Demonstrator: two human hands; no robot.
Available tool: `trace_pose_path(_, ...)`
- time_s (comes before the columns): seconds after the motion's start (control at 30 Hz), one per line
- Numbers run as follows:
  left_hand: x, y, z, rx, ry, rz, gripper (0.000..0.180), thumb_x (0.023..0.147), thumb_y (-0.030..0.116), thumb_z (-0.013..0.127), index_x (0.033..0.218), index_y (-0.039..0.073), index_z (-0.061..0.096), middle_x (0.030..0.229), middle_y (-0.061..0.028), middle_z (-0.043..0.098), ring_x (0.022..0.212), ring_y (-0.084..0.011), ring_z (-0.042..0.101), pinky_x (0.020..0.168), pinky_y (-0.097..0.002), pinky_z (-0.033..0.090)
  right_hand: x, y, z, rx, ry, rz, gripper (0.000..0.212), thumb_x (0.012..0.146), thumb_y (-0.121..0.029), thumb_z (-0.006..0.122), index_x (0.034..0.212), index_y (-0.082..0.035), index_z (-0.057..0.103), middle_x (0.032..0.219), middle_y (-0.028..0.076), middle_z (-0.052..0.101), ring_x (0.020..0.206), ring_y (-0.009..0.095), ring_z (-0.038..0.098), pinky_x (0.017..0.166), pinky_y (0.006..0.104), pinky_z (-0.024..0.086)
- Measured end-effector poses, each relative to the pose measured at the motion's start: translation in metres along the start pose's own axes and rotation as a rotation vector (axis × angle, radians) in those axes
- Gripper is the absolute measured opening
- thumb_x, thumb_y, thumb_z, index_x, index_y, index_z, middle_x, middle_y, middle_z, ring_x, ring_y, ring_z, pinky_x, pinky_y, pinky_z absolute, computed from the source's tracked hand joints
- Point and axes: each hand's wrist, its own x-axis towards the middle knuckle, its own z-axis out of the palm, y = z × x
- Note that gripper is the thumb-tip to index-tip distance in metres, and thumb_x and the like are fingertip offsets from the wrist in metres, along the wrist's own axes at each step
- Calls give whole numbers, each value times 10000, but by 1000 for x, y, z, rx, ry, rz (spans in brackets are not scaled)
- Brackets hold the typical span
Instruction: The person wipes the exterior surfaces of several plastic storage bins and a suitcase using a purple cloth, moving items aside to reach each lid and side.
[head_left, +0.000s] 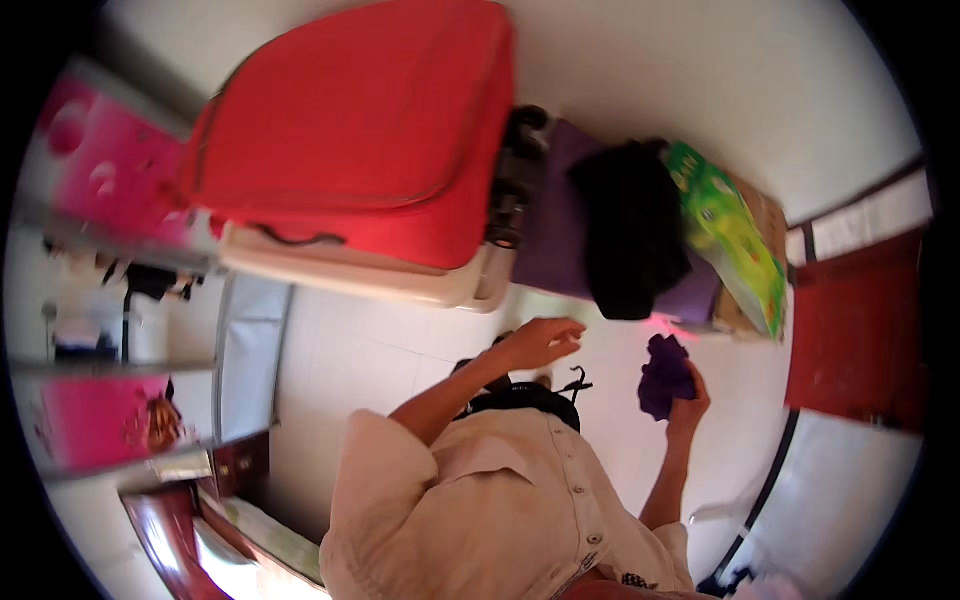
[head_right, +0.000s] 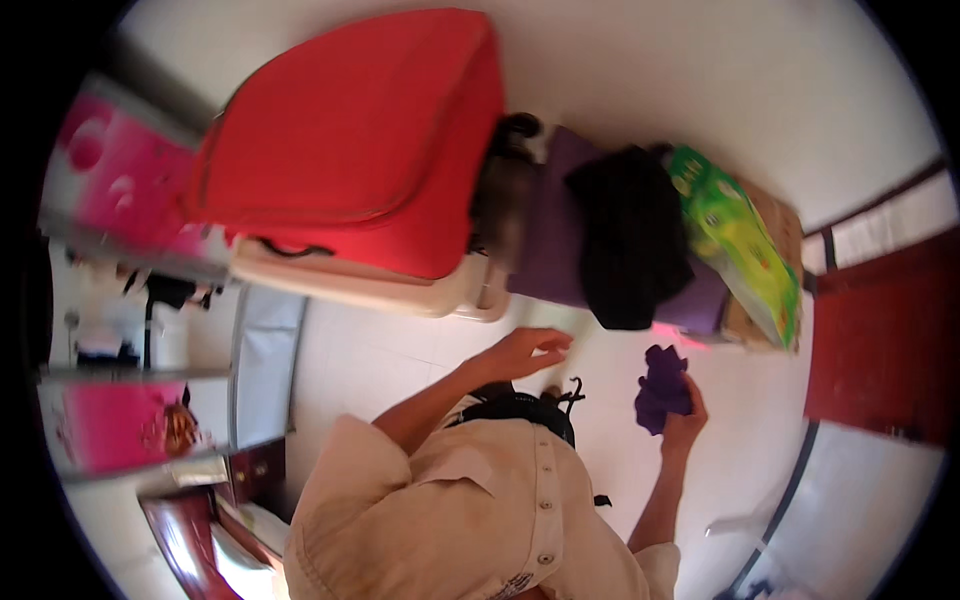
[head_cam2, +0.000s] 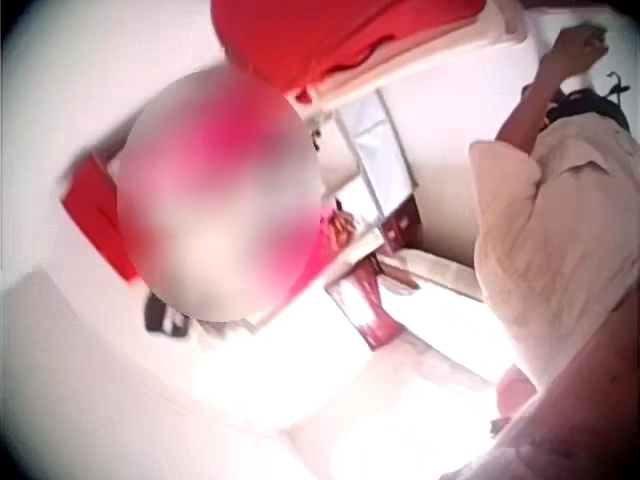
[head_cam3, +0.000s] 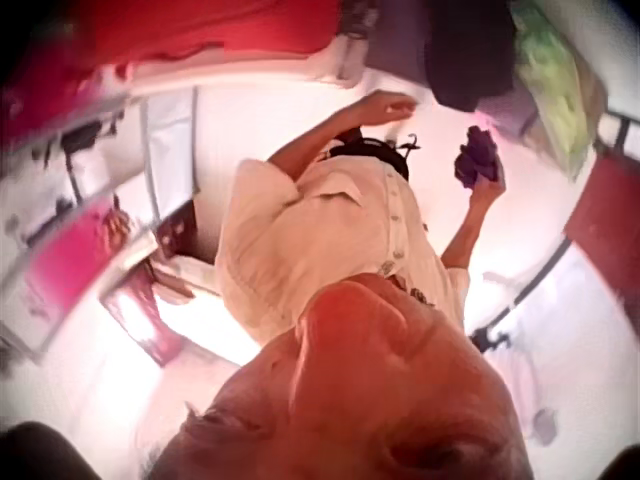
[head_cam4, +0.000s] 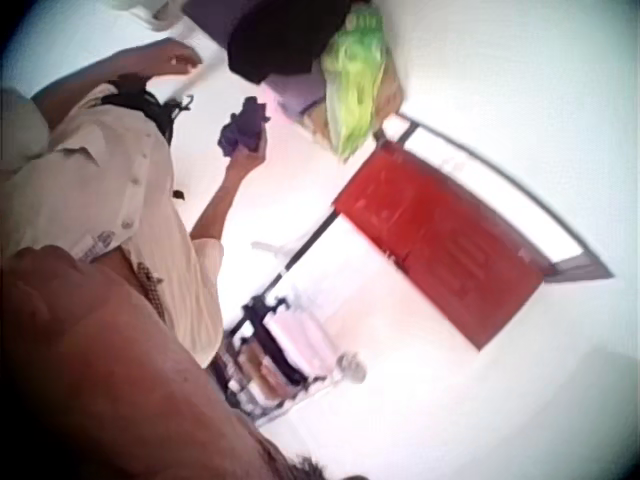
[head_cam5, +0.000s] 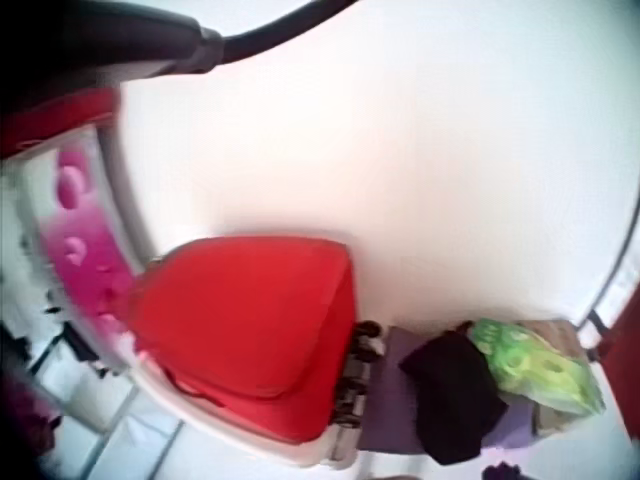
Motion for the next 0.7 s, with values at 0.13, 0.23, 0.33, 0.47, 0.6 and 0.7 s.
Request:
trace_pose_path(0.13,-100,-41,-2,-163,459,-219,326,931,145,610,1231,20,581,1034,-114,686,960,-170,657,859,-297,518,56,-81,53,82,-216,-187,349,898,-2,575,1245,23,596,1159,97,637,1039,157,604,931,289,469)
trace_pose_path(0.23,-150,-50,-4,-167,686,-254,326,931,132,608,1231,11,572,1039,-112,687,965,-175,660,862,-301,522,56,-112,94,394,-360,-149,375,893,-23,616,1262,27,581,1175,109,633,1058,189,617,964,319,482)
trace_pose_path(0.33,-188,-56,-2,-222,880,-281,318,926,118,617,1225,16,578,1065,-119,687,974,-182,665,858,-300,526,44,-142,140,460,-456,-186,363,913,-61,590,1260,44,571,1206,133,617,1073,213,620,958,334,504)
trace_pose_path(0.47,-264,-80,-12,-218,1041,-279,325,917,109,625,1227,23,579,1096,-138,683,1002,-197,667,846,-310,533,28,-228,186,448,-408,-554,452,898,-64,574,1337,17,504,1290,178,565,1132,272,603,971,398,514)
trace_pose_path(0.6,-347,-110,-28,-142,1159,-408,326,916,85,613,1233,18,575,1109,-149,678,1005,-202,668,847,-323,533,14,-328,246,349,-38,-1012,424,902,-40,469,1320,18,516,1277,158,584,1131,273,601,1009,367,461)
trace_pose_path(0.7,-407,-144,-33,-204,1279,-441,308,932,81,591,1230,4,575,1107,-157,677,997,-207,666,844,-318,528,22,-358,313,-184,-98,-1295,462,857,2,509,1319,-14,527,1285,169,591,1152,333,597,1013,401,449)
